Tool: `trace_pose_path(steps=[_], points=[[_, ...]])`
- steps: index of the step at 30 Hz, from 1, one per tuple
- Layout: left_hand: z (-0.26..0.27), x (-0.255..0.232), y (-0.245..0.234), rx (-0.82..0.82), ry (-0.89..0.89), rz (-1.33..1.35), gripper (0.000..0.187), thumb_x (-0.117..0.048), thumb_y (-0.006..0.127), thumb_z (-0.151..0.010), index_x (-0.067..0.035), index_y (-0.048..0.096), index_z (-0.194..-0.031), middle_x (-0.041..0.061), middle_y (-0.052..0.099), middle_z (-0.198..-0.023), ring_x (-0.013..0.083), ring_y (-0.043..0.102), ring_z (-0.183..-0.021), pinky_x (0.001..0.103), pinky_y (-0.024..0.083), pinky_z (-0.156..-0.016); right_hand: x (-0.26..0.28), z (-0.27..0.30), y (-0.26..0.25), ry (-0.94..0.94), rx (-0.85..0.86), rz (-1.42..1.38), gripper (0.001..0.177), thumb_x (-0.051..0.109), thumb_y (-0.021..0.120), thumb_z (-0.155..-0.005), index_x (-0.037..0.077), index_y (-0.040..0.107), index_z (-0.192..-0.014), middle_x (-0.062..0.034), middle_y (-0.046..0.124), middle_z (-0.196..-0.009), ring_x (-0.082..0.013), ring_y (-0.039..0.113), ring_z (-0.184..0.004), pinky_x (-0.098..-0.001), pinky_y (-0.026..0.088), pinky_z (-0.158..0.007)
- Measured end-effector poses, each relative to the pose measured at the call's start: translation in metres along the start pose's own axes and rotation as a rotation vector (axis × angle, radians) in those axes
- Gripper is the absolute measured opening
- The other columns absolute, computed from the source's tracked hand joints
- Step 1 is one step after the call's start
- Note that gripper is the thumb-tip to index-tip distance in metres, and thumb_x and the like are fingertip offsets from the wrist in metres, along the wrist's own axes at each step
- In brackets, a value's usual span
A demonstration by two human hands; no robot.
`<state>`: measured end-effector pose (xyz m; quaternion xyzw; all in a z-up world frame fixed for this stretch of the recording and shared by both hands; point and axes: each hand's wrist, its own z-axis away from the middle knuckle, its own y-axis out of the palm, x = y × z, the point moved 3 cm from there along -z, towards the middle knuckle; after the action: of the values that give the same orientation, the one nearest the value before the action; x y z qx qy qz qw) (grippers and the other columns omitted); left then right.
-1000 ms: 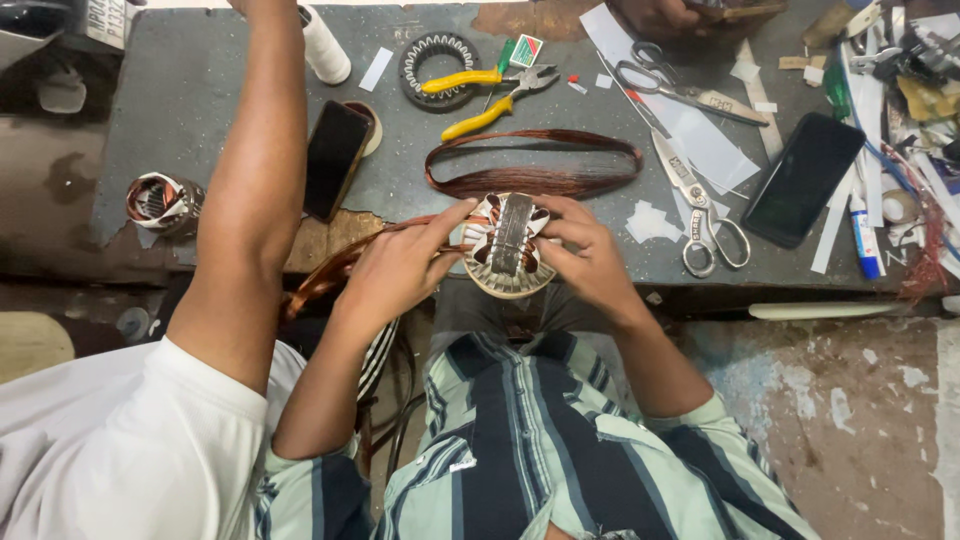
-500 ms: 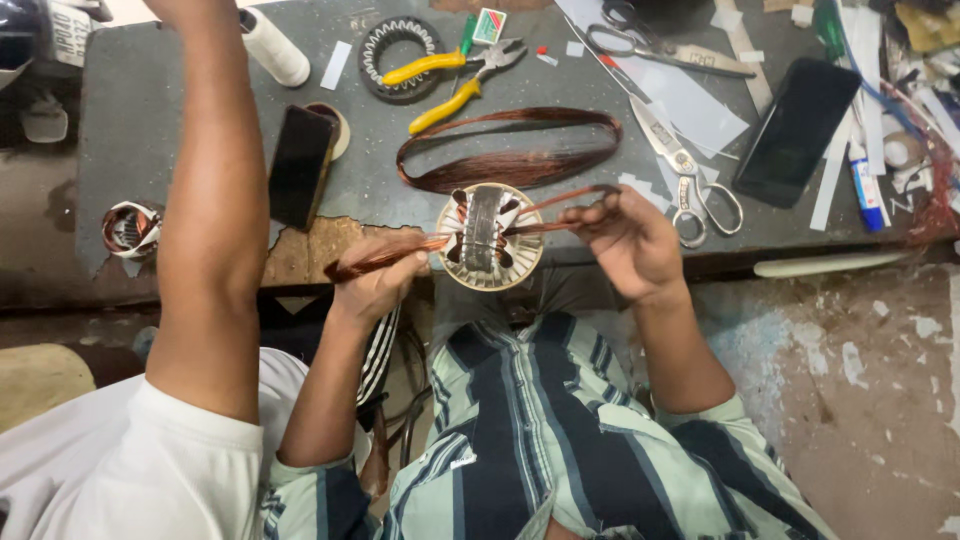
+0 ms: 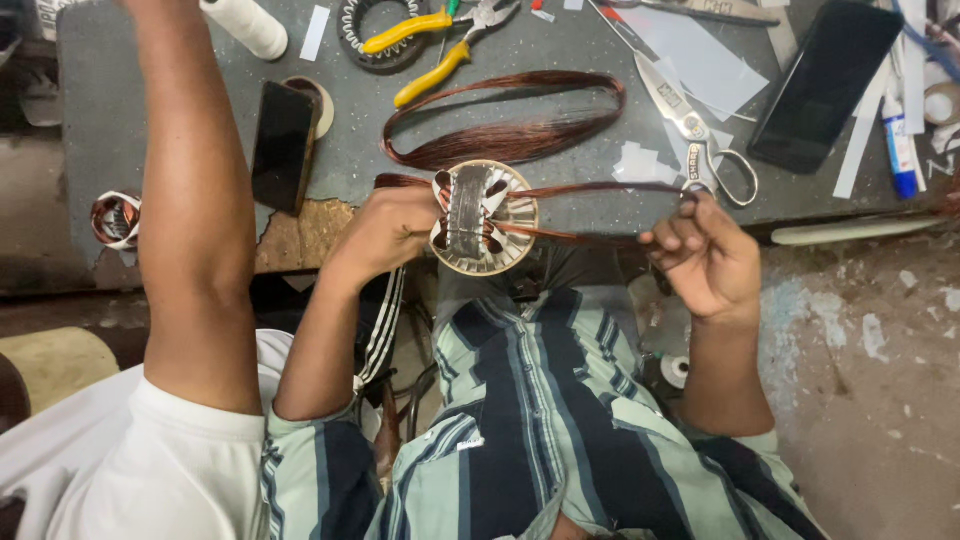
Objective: The person winds copper wire around a motor stator core, carefully threading the wire through slots and adjusting its position. The person also handles a small white paper or tape piece to secure the winding.
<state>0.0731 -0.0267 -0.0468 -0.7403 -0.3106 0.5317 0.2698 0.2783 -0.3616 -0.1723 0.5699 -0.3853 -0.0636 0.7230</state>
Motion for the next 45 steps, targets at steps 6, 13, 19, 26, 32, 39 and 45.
trace_pose_path(steps=[6,13,19,26,32,39,45], points=[[-0.004,-0.016,-0.004,0.036,0.010,-0.116,0.022,0.009,0.067,-0.068,0.000,0.067,-0.088,0.014,0.071,-0.102,0.0375,0.069,-0.092,0.043,0.055,-0.076,-0.014,0.012,-0.002,0.021,-0.079,0.151,0.018,0.014,0.058,-0.109,0.002,0.061,-0.122,-0.0149,0.071,-0.104,-0.0302,0.068,-0.107,-0.0491,0.054,-0.102],[0.000,-0.013,-0.002,0.015,0.012,-0.129,0.022,0.012,0.065,-0.069,-0.001,0.068,-0.086,0.014,0.068,-0.094,0.0362,0.068,-0.087,0.043,0.055,-0.073,0.023,0.056,0.065,-0.637,-0.067,0.778,0.033,0.002,0.058,-0.108,-0.001,0.053,-0.140,-0.0202,0.063,-0.132,-0.0272,0.066,-0.118,-0.0373,0.060,-0.099],[0.001,-0.013,-0.001,0.007,0.023,-0.148,0.022,0.012,0.066,-0.068,0.000,0.066,-0.086,0.015,0.069,-0.100,0.0379,0.067,-0.091,0.045,0.054,-0.078,-0.023,0.060,0.163,-0.500,0.603,1.397,0.036,0.009,0.078,-0.087,-0.002,0.066,-0.119,-0.0231,0.062,-0.134,-0.0333,0.072,-0.112,-0.0387,0.060,-0.093],[0.008,-0.011,0.001,-0.015,0.004,-0.097,0.025,0.009,0.069,-0.071,-0.001,0.071,-0.095,0.015,0.071,-0.110,0.0368,0.069,-0.098,0.043,0.055,-0.082,-0.094,-0.011,0.174,-0.682,0.268,1.487,0.041,0.019,0.082,-0.089,-0.002,0.068,-0.121,-0.0212,0.067,-0.127,-0.0306,0.075,-0.098,-0.0345,0.061,-0.082],[0.005,0.008,0.005,-0.036,0.067,-0.150,0.027,0.008,0.074,-0.068,-0.004,0.072,-0.093,0.012,0.071,-0.105,0.0350,0.069,-0.098,0.041,0.056,-0.082,-0.109,-0.014,0.165,-0.870,0.295,1.685,0.023,0.011,0.079,-0.091,-0.001,0.072,-0.108,-0.0209,0.068,-0.119,-0.0300,0.075,-0.090,-0.0367,0.061,-0.073],[0.014,0.023,0.012,-0.073,0.037,-0.184,0.028,0.006,0.076,-0.066,-0.006,0.073,-0.091,0.012,0.071,-0.104,0.0333,0.069,-0.093,0.040,0.055,-0.079,-0.093,-0.015,0.149,-0.686,0.199,1.512,0.022,0.003,0.072,-0.095,0.002,0.073,-0.117,-0.0173,0.069,-0.115,-0.0284,0.075,-0.092,-0.0327,0.062,-0.077],[0.016,0.018,0.009,-0.156,0.043,0.005,0.027,0.010,0.071,-0.076,-0.003,0.072,-0.099,0.015,0.071,-0.110,0.0342,0.071,-0.099,0.040,0.056,-0.085,-0.078,-0.016,0.167,-0.706,0.135,1.555,0.022,0.006,0.075,-0.095,0.004,0.073,-0.117,-0.0120,0.069,-0.104,-0.0277,0.073,-0.083,-0.0361,0.059,-0.068]])
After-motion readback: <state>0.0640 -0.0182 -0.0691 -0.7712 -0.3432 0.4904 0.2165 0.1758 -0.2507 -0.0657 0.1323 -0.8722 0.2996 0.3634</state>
